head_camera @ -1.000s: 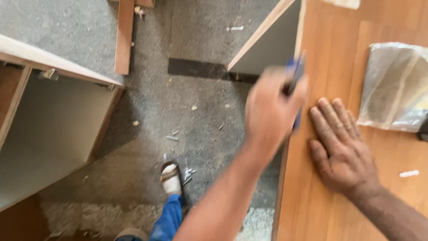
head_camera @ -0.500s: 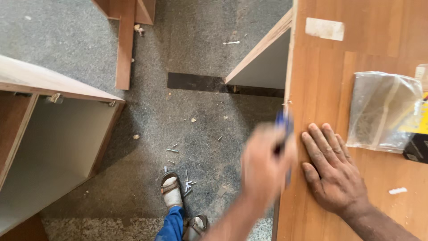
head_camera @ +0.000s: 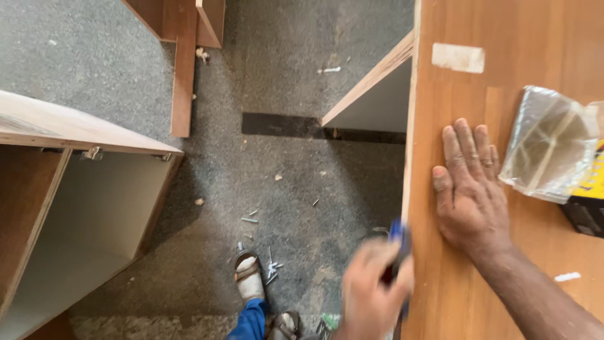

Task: The person applies adhesive to the edges of a wooden panel and rubs the surface with a small blue tool and their hands.

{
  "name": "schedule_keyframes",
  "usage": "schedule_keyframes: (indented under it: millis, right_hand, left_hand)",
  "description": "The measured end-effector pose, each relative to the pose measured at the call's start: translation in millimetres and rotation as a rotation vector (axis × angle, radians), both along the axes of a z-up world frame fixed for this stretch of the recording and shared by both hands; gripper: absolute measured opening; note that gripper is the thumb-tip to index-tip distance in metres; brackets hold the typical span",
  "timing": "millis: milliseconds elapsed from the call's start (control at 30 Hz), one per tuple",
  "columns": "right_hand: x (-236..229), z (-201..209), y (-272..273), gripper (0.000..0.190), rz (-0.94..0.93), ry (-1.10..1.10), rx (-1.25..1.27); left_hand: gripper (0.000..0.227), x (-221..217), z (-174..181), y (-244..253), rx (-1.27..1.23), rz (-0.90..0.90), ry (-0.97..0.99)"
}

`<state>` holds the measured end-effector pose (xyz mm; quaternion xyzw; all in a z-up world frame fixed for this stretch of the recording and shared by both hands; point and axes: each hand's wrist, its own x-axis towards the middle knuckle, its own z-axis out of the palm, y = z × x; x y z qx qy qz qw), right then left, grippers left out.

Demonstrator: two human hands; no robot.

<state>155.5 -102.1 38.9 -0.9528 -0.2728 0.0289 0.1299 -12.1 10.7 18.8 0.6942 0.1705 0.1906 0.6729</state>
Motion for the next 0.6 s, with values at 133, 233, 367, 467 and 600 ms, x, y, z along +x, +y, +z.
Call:
schedule_keyframes:
  millis: [133, 233, 367, 467, 600]
  right_hand:
    - [4.0, 6.0, 2.2, 0.056, 0.012, -0.004, -0.026]
    - [-1.6, 8.1, 5.0, 0.057, 0.013, 0.031, -0.021]
    - [-2.3, 6.9, 9.0, 0.056, -0.007, 0.025, -0.014]
    - [2.5, 6.6, 6.2, 0.058, -0.023, 0.037, -0.039]
    - [2.1, 0.5, -1.2, 0.058, -0.03, 0.04, -0.046]
  left_hand:
    - [0.022, 76.1, -23.6, 12.7, -0.125, 0.037, 0.121]
    - [0.022, 151.2, -33.4, 28.4, -0.057, 0.098, -0.016]
    - [0.024, 139.3, -30.3, 35.7, 0.031, 0.072, -0.068]
    - [0.02, 54.7, 4.1, 21.2, -0.014, -0.026, -0.032]
    - [0.027, 18.0, 18.0, 15.6, 0.027, -0.026, 0.04]
